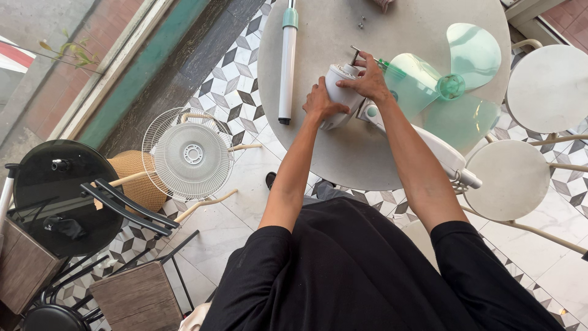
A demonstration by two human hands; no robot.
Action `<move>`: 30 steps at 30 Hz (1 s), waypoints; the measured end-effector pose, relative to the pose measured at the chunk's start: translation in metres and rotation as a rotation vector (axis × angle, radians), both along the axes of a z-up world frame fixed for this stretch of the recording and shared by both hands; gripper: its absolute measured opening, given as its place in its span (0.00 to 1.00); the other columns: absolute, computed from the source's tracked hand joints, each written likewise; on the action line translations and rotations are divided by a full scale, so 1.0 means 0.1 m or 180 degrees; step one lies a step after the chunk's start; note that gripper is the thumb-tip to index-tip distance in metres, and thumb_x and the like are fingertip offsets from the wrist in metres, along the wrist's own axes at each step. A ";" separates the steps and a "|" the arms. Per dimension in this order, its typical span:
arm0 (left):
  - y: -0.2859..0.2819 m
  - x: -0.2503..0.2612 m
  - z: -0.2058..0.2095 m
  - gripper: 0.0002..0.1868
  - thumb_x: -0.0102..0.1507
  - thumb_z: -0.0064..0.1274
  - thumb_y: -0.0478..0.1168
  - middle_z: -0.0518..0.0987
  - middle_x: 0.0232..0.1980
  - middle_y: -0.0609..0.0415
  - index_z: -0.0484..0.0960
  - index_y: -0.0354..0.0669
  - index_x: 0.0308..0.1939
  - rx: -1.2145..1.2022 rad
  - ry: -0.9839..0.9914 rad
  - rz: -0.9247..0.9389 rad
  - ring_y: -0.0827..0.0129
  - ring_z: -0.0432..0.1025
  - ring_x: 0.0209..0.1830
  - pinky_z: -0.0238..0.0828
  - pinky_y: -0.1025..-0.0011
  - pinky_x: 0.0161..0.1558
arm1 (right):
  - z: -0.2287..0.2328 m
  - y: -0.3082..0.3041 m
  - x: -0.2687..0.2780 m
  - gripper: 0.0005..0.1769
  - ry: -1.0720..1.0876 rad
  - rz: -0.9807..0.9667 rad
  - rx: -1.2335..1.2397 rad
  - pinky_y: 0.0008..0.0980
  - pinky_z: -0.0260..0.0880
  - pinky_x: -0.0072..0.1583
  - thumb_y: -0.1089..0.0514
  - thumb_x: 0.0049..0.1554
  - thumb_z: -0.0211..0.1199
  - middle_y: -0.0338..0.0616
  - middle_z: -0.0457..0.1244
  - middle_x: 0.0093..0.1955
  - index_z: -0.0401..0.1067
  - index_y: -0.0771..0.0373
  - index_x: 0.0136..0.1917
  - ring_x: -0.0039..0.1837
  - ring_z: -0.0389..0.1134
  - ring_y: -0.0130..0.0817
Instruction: The person cleans a fan base and several fan components with a cloth, then assembles the fan motor onto the stand and attaches the central hub. The person handles the fan base, motor, and hub parts on a table.
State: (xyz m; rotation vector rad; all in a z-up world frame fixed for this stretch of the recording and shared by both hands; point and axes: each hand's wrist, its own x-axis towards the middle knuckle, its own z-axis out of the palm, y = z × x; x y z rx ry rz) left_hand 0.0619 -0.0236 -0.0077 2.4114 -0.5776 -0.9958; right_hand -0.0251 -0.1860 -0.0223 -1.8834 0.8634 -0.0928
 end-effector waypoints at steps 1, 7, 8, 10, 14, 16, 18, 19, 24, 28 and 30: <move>0.00 0.00 -0.01 0.65 0.31 0.80 0.55 0.74 0.63 0.52 0.61 0.55 0.69 0.0047 0.0021 0.0007 0.51 0.70 0.65 0.69 0.46 0.60 | -0.04 0.01 -0.01 0.68 -0.0035 0.0012 -0.0017 0.44 0.70 0.66 0.42 0.35 0.85 0.52 0.62 0.71 0.52 0.62 0.78 0.69 0.66 0.49; -0.07 0.01 -0.11 0.69 0.32 0.79 0.63 0.74 0.64 0.49 0.58 0.53 0.71 0.0071 0.0019 0.0024 0.49 0.70 0.65 0.68 0.47 0.59 | -0.25 -0.01 -0.05 0.60 0.0021 0.0243 -0.0550 0.42 0.65 0.70 0.40 0.39 0.84 0.51 0.61 0.73 0.57 0.61 0.75 0.72 0.64 0.47; -0.08 0.02 -0.12 0.69 0.32 0.79 0.63 0.73 0.64 0.49 0.58 0.53 0.71 0.0091 0.0032 0.0037 0.49 0.69 0.66 0.67 0.46 0.60 | -0.24 -0.02 -0.07 0.59 0.0087 0.0292 -0.0580 0.43 0.63 0.71 0.40 0.40 0.83 0.52 0.61 0.73 0.59 0.61 0.75 0.72 0.63 0.48; -0.10 0.02 -0.14 0.68 0.33 0.78 0.62 0.72 0.66 0.49 0.58 0.53 0.71 0.0134 0.0062 0.0064 0.48 0.68 0.67 0.65 0.43 0.60 | -0.21 0.01 -0.12 0.56 0.0227 0.0388 -0.0636 0.44 0.61 0.72 0.38 0.41 0.82 0.53 0.60 0.73 0.61 0.59 0.75 0.73 0.61 0.51; -0.11 0.04 -0.18 0.69 0.34 0.76 0.65 0.72 0.67 0.48 0.58 0.51 0.72 0.0163 0.0078 -0.0005 0.47 0.68 0.68 0.66 0.45 0.61 | -0.08 0.06 -0.15 0.55 0.0195 0.0408 -0.0673 0.44 0.60 0.73 0.38 0.42 0.80 0.53 0.60 0.73 0.62 0.59 0.74 0.74 0.61 0.52; -0.12 0.02 -0.19 0.71 0.34 0.76 0.68 0.71 0.68 0.46 0.55 0.50 0.74 0.0191 0.0003 -0.0035 0.47 0.68 0.68 0.66 0.47 0.62 | 0.00 0.07 -0.17 0.54 0.0291 0.0444 -0.0704 0.44 0.60 0.72 0.38 0.42 0.80 0.53 0.61 0.73 0.62 0.59 0.74 0.73 0.61 0.51; -0.14 0.01 -0.21 0.72 0.35 0.75 0.69 0.70 0.68 0.44 0.53 0.49 0.75 0.0192 -0.0079 -0.0024 0.46 0.67 0.68 0.66 0.47 0.61 | 0.06 0.08 -0.19 0.55 0.0251 0.0468 -0.0695 0.43 0.61 0.72 0.38 0.42 0.79 0.53 0.61 0.73 0.61 0.59 0.75 0.73 0.62 0.50; -0.14 0.00 -0.21 0.73 0.36 0.75 0.69 0.70 0.68 0.44 0.52 0.49 0.76 0.0192 -0.0120 -0.0018 0.46 0.67 0.68 0.66 0.46 0.61 | 0.09 0.09 -0.19 0.55 0.0231 0.0480 -0.0691 0.43 0.61 0.72 0.38 0.42 0.79 0.53 0.61 0.72 0.61 0.60 0.75 0.73 0.63 0.49; -0.12 -0.07 -0.21 0.72 0.41 0.71 0.73 0.67 0.70 0.43 0.49 0.44 0.77 0.0196 -0.0485 -0.0264 0.45 0.68 0.67 0.64 0.44 0.61 | 0.28 0.12 -0.23 0.54 0.0443 0.0559 -0.0729 0.44 0.62 0.71 0.38 0.43 0.78 0.53 0.61 0.72 0.61 0.58 0.76 0.72 0.62 0.50; -0.06 -0.13 -0.22 0.68 0.46 0.69 0.70 0.66 0.69 0.42 0.48 0.44 0.77 0.0068 -0.0788 -0.0452 0.45 0.67 0.65 0.63 0.41 0.58 | 0.37 0.15 -0.27 0.51 0.0368 0.0628 -0.0806 0.44 0.60 0.72 0.39 0.46 0.76 0.53 0.60 0.73 0.59 0.60 0.75 0.73 0.61 0.50; -0.01 -0.15 -0.20 0.65 0.48 0.68 0.67 0.67 0.68 0.43 0.49 0.45 0.77 -0.0029 -0.0888 -0.0478 0.46 0.67 0.66 0.62 0.41 0.59 | 0.39 0.15 -0.27 0.50 0.0314 0.0672 -0.0964 0.44 0.60 0.72 0.39 0.50 0.74 0.54 0.59 0.74 0.57 0.61 0.76 0.74 0.60 0.51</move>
